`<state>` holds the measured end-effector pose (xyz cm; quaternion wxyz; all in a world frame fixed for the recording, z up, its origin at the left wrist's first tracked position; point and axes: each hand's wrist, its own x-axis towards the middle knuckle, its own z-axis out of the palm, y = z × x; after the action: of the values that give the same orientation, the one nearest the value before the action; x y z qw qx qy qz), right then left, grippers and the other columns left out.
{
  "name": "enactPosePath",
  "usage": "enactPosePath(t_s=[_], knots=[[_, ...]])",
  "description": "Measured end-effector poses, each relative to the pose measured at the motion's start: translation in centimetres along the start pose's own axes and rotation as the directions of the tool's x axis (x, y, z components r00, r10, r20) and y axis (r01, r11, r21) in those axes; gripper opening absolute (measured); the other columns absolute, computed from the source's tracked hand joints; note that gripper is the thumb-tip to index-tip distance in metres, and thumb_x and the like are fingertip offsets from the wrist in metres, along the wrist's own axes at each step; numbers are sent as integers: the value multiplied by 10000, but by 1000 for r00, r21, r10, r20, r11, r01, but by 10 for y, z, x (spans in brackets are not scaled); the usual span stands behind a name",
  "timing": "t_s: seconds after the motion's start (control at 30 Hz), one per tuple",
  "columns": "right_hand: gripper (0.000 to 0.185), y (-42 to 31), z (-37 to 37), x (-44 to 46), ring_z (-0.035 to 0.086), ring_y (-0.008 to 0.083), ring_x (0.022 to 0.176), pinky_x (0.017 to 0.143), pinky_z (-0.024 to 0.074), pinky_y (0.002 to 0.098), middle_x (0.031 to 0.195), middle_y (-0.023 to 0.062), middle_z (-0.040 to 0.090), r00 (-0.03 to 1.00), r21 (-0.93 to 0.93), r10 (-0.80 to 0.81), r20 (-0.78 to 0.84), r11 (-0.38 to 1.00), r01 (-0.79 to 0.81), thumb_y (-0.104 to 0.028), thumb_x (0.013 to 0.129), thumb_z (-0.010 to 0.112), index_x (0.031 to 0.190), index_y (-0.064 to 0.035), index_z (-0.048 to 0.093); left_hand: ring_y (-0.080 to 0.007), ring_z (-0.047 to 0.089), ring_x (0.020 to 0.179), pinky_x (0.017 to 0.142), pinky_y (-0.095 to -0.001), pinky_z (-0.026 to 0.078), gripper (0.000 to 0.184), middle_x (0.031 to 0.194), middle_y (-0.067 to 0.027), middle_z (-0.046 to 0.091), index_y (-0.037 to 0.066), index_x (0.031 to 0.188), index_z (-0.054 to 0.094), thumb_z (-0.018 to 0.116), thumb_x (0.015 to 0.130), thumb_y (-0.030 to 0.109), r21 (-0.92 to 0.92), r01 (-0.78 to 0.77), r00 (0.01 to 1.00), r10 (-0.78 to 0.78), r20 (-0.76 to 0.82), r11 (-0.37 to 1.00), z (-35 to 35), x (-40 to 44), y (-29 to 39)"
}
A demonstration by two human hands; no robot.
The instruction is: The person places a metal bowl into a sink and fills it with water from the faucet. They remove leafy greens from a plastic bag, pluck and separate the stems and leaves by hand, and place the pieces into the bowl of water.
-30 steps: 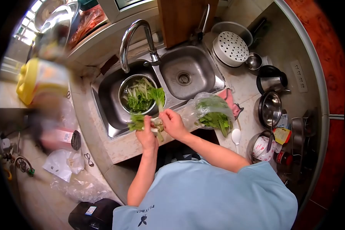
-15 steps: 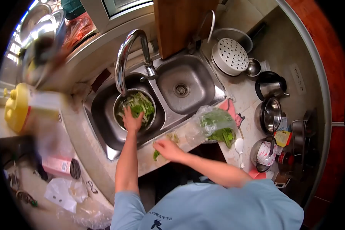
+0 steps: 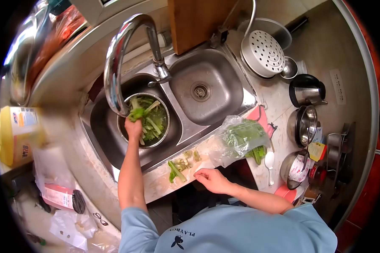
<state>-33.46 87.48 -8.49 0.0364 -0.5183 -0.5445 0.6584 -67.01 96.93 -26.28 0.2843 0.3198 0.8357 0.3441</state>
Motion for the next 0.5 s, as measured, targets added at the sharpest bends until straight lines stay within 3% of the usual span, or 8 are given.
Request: enactPosePath(t_s=[0.07, 0.17, 0.2, 0.23, 0.27, 0.3, 0.37, 0.5], knots=[[215, -6, -9, 2, 563, 169, 595, 599, 459, 316, 709, 112, 612, 999, -32, 37, -2, 999, -37, -193, 903, 569, 969, -1, 638, -225, 633, 940, 827, -328, 465, 321, 1037, -132, 673, -33, 1089, 624, 646, 806, 118, -367, 109, 994, -106, 28, 924, -13, 1, -10], [207, -7, -9, 6, 607, 261, 717, 675, 479, 360, 808, 138, 609, 974, -211, -158, -163, 970, 122, -163, 892, 560, 991, 4, 632, -250, 635, 963, 858, -340, 467, 466, 1058, -149, 666, -41, 1144, 594, 708, 781, 228, -350, 140, 986, -99, 133, 926, -21, -9, -9], [223, -14, -11, 6, 580, 340, 905, 793, 467, 401, 990, 170, 580, 989, -222, -94, -114, 973, 67, -123, 885, 536, 1050, 10, 604, -276, 631, 986, 876, -355, 465, 538, 1072, -165, 660, -26, 1167, 585, 731, 752, 284, -111, 93, 985, -75, 154, 990, -24, -16, 8], [223, -16, -10, 9, 580, 340, 905, 793, 467, 401, 990, 170, 580, 990, -219, -86, -108, 974, 61, -123, 885, 536, 1050, 10, 604, -302, 628, 1009, 894, -370, 462, 610, 1087, -181, 655, -11, 1190, 575, 755, 724, 341, 136, 38, 982, -62, 180, 990, -29, -23, 24], [246, -19, -8, 12, 556, 350, 970, 838, 454, 403, 1059, 185, 558, 973, -270, -207, -107, 947, 172, -112, 886, 527, 1087, 17, 585, -339, 601, 1067, 920, -395, 452, 709, 1135, -214, 629, 35, 1240, 558, 772, 677, 408, 232, -26, 979, -23, 203, 972, -29, -24, 26], [272, -20, -5, 12, 532, 360, 1034, 883, 441, 404, 1129, 200, 535, 942, -319, -319, -101, 907, 273, -101, 887, 518, 1124, 25, 565, -361, 601, 1055, 897, -415, 465, 679, 1130, -234, 623, 90, 1278, 544, 756, 702, 381, 367, -215, 976, 190, 105, 905, -19, -23, 1], [294, -17, 5, 15, 503, 376, 1083, 920, 422, 409, 1182, 213, 500, 925, -310, -355, -135, 902, 301, -90, 887, 510, 1150, 35, 546, -384, 610, 1015, 871, -430, 477, 611, 1070, -248, 637, 112, 1283, 547, 720, 747, 350, 496, -70, 980, -32, 195, 865, -36, -39, 56], [323, -21, 4, 16, 448, 417, 1169, 984, 390, 421, 1229, 246, 468, 864, -337, -466, -189, 857, 389, -75, 887, 493, 1175, 70, 521, -378, 632, 913, 786, -441, 489, 310, 962, -240, 648, 69, 1079, 665, 631, 838, 260, 512, -101, 978, -9, 208, 853, -56, -61, 88]])
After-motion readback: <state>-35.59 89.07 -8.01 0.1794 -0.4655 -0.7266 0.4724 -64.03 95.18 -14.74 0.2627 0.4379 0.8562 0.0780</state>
